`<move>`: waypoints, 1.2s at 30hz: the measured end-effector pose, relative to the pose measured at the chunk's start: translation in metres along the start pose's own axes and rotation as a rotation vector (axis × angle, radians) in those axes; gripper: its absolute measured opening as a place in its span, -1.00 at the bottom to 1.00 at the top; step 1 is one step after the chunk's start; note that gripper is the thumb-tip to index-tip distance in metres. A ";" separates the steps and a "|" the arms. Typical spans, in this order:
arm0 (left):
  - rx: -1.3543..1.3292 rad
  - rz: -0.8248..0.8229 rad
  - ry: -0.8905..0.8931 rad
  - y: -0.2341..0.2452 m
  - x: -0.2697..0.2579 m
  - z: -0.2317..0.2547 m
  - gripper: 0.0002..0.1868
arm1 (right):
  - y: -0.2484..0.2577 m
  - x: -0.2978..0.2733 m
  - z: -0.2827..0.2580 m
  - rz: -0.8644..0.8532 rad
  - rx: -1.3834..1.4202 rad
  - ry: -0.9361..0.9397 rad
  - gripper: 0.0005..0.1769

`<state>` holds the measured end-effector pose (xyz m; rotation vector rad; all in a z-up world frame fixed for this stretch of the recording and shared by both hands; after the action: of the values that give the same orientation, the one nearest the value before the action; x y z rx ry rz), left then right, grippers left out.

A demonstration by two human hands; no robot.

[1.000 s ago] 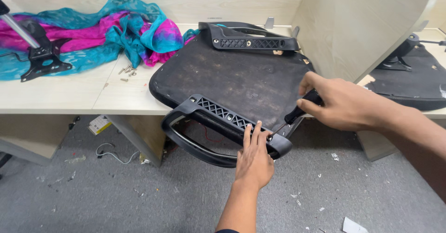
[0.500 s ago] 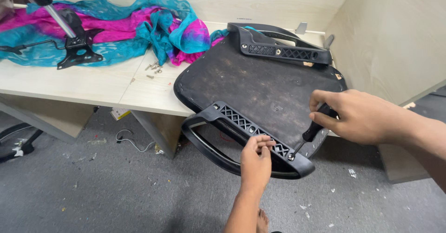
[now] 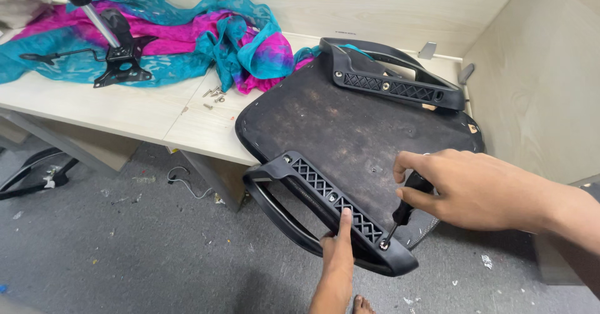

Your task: The person uses a screwdriver to tighten screws on the underside of a chair seat, securing two black plastic armrests. They then flip the seat over and place several screws on the surface.

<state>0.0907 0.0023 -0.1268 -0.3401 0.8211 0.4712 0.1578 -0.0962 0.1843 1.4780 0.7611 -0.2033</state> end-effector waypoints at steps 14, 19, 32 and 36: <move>-0.089 0.160 0.013 -0.042 -0.025 0.023 0.10 | 0.004 -0.006 0.014 0.077 -0.025 0.182 -0.62; -0.173 0.147 0.063 -0.061 -0.016 0.027 0.11 | 0.003 0.004 0.034 0.204 0.015 0.297 -0.64; 0.129 -0.035 0.019 -0.068 -0.013 0.033 0.00 | -0.004 0.019 0.078 0.180 0.013 0.133 -0.64; 0.218 -0.027 -0.116 -0.065 -0.026 0.022 -0.18 | 0.001 0.006 0.073 0.337 0.227 0.545 -0.48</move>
<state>0.1234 -0.0497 -0.0860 -0.1211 0.7462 0.3688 0.1877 -0.1628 0.1754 1.8821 0.9237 0.3981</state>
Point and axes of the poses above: each hand's wrist, its own x-axis towards the middle knuckle, its own y-axis out of the back of the hand, z = x × y, the point moved 4 cm from there along x, towards the middle knuckle, and after that the axes turned 8 degrees about x, right-handed, at the moved point
